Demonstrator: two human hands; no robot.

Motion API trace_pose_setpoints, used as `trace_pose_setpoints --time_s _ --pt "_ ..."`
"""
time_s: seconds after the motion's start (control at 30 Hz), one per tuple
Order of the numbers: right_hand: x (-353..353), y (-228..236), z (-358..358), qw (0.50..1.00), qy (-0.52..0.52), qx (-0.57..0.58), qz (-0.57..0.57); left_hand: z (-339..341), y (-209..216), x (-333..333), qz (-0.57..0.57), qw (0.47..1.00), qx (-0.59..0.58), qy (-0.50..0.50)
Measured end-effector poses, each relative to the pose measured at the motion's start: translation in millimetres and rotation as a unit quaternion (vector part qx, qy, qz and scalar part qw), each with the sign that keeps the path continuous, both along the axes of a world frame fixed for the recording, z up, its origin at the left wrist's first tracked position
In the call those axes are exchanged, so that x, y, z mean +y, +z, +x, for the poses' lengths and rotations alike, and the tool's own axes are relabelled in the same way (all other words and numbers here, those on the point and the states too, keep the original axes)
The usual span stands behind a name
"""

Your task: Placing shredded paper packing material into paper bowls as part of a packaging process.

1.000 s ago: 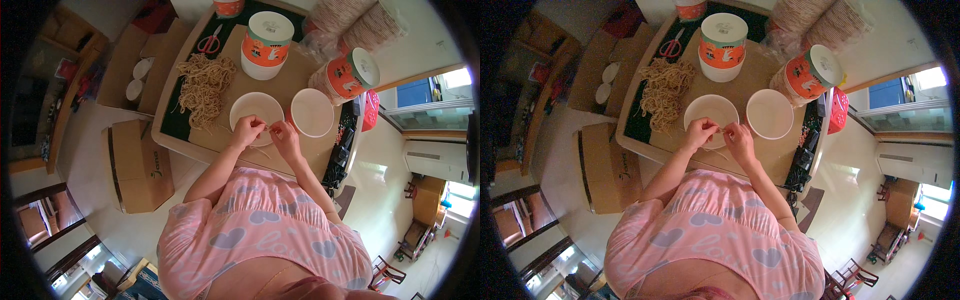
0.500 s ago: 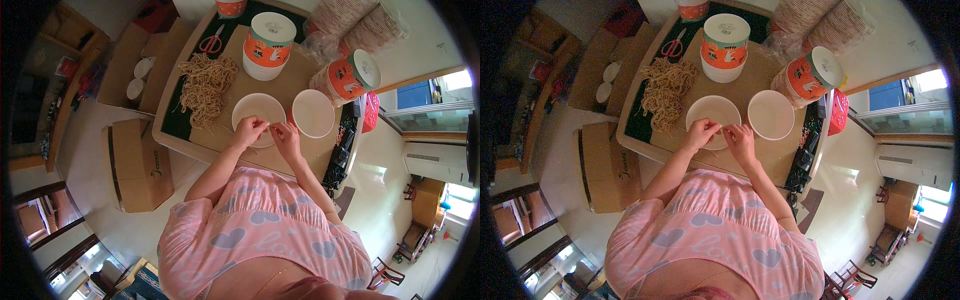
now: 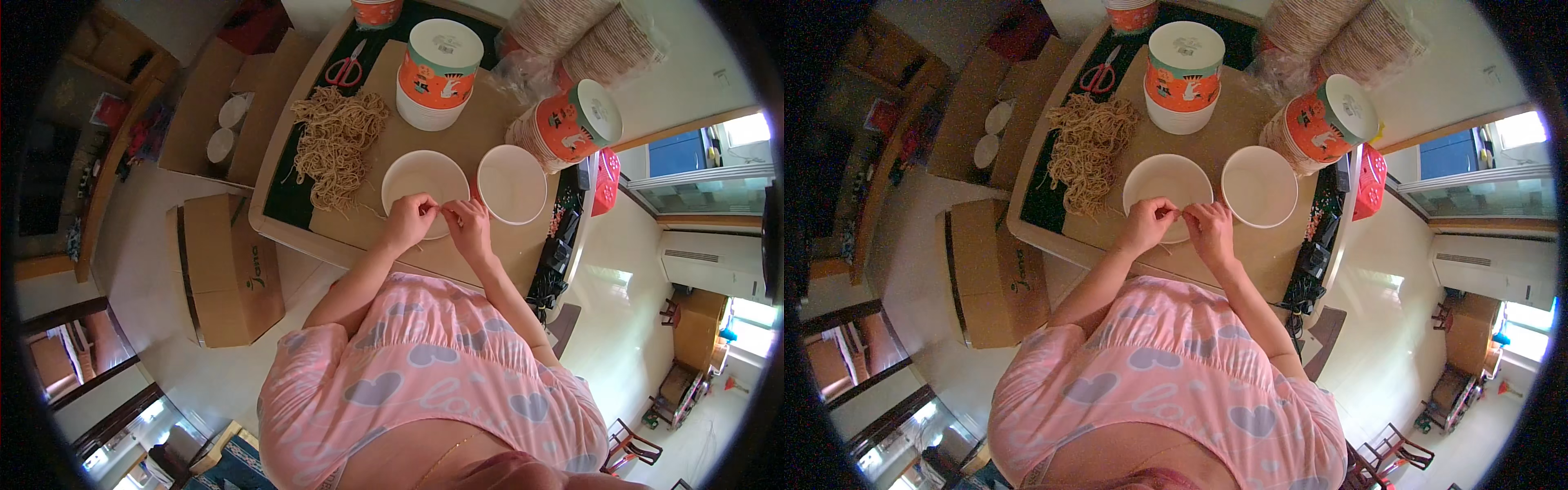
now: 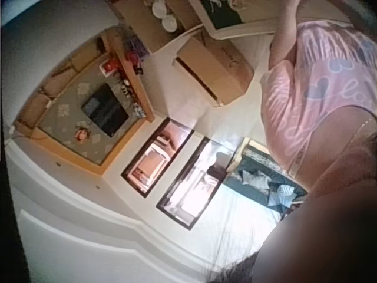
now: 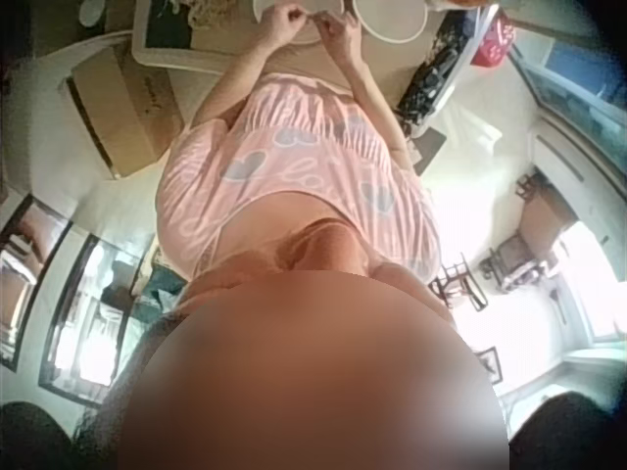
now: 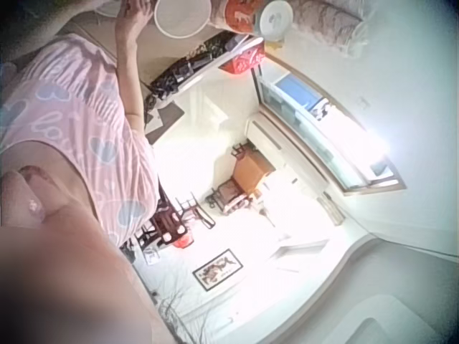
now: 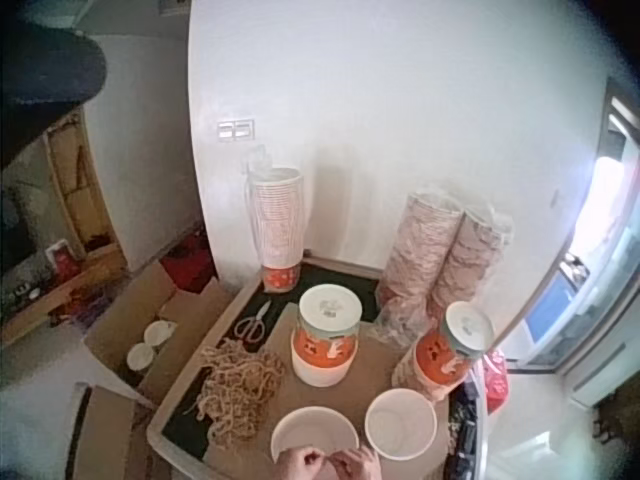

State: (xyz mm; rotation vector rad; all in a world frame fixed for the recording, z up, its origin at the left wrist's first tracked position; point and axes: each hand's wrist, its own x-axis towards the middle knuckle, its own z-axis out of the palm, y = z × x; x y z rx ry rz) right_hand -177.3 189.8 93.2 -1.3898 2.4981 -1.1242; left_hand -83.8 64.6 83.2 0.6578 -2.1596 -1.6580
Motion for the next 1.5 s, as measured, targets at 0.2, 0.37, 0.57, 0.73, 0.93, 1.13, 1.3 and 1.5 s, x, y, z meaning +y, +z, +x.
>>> trace_pose_setpoints --time_s 0.2,0.37,0.57,0.73,0.93,1.13,1.3,1.5 --pt "-1 3 -2 0.999 0.033 0.021 -0.026 6 -3 -2 0.067 0.998 0.009 -0.021" --pt "1 13 -4 0.996 0.026 -0.076 -0.033 9 2 -3 0.141 0.990 -0.028 -0.001" --pt "4 28 -6 0.994 0.048 -0.090 -0.039 9 23 -1 0.110 0.993 -0.029 -0.011" --pt "15 39 -8 0.997 0.047 -0.049 -0.031 14 37 -1 0.088 0.987 -0.098 -0.097" --pt "27 20 -6 0.998 0.050 -0.006 -0.033 18 76 5 0.199 0.971 -0.025 -0.126" --pt "34 -3 -6 0.998 0.038 -0.024 -0.040 30 88 25 0.158 0.951 -0.011 -0.265" --pt "34 -10 -2 0.994 0.023 -0.099 -0.044 29 81 43 0.262 0.936 -0.010 -0.235" --pt "16 -1 2 0.974 -0.069 -0.217 -0.009 27 101 45 0.282 0.933 0.041 -0.219"
